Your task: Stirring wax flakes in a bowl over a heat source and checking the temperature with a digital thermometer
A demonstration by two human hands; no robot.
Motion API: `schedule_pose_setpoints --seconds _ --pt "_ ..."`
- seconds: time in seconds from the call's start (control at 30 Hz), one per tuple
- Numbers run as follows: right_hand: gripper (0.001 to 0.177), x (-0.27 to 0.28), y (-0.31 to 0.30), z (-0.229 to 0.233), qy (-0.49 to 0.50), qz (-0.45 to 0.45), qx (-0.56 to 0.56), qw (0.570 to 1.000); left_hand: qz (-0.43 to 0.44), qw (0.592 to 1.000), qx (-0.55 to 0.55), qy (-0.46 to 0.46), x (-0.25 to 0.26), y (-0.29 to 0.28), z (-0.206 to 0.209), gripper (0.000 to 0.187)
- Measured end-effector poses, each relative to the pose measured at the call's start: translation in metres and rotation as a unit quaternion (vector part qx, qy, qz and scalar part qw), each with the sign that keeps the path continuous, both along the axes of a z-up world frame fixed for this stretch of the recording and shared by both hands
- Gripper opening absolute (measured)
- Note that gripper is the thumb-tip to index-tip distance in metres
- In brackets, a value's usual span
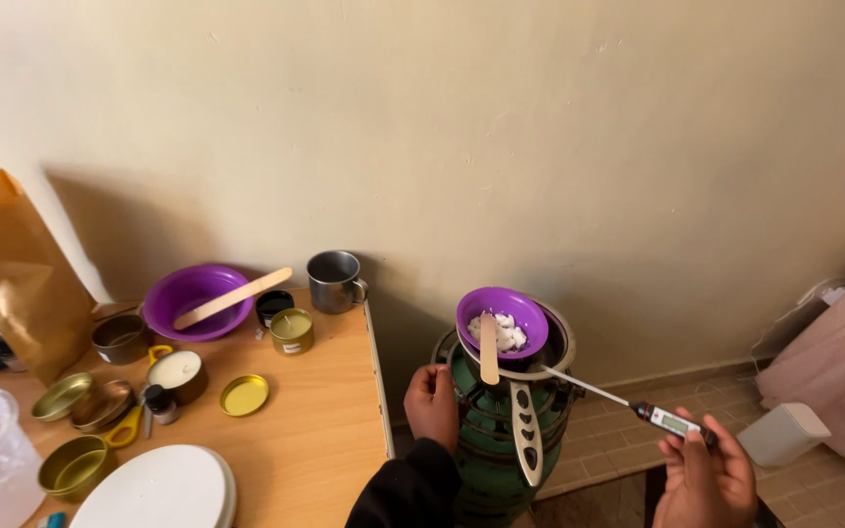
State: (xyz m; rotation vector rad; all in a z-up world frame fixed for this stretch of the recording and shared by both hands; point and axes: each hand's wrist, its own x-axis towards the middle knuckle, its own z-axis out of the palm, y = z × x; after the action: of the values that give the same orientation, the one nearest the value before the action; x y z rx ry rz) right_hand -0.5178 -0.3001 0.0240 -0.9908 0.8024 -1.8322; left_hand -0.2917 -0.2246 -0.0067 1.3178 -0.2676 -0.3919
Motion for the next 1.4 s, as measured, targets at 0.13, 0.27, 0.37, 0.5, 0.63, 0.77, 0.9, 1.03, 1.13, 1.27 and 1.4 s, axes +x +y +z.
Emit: schedule_pose_setpoints --seconds 0.13,0.27,0.37,0.5,0.63,0.77,0.9,1.03,1.13,1.27,1.4 --pt "0.023 0.015 -0.015 0.001 0.016 0.005 0.025 1.000 -0.012 1.000 0.003 0.011 0.010 -0.015 -0.007 0.019" --pt "0.021 0.024 -0.028 -0.006 0.024 0.012 0.044 0.999 -0.021 0.998 -0.002 0.061 0.008 -0.022 -0.010 0.020" --pt "0.021 0.028 -0.031 -0.015 0.032 0.012 0.029 0.999 -0.039 0.996 0.005 0.074 0.006 -0.021 -0.009 0.020" --pt "0.021 0.036 -0.035 -0.019 -0.002 0.020 0.012 1.000 -0.056 0.995 -0.006 0.081 0.005 -0.026 -0.013 0.025" --pt "0.019 0.045 -0.021 -0.010 -0.005 0.031 0.015 0.999 -0.056 0.996 -0.007 0.069 0.004 -0.018 -0.002 0.031" --pt "0.022 0.049 -0.024 -0.010 0.001 0.015 -0.018 1.000 -0.101 0.994 -0.031 0.008 0.000 -0.012 0.010 0.046" --pt "0.023 0.050 -0.030 0.001 0.039 -0.024 -0.040 0.998 -0.157 0.986 -0.014 -0.049 0.002 -0.011 0.008 0.043" --pt "0.025 0.053 -0.034 0.017 0.109 -0.013 -0.059 0.992 -0.148 0.989 -0.011 -0.026 0.003 -0.011 0.010 0.045" --pt "0.025 0.050 -0.046 0.016 0.122 0.000 -0.063 0.991 -0.149 0.988 -0.002 -0.026 0.004 -0.012 0.009 0.046" --pt "0.026 0.048 -0.056 0.012 0.093 -0.075 -0.107 0.987 -0.156 0.988 -0.003 -0.006 0.005 -0.013 0.008 0.044" --pt "0.026 0.055 -0.053 0.007 0.164 -0.099 -0.112 0.975 -0.173 0.983 -0.054 -0.039 0.003 -0.016 0.001 0.050"
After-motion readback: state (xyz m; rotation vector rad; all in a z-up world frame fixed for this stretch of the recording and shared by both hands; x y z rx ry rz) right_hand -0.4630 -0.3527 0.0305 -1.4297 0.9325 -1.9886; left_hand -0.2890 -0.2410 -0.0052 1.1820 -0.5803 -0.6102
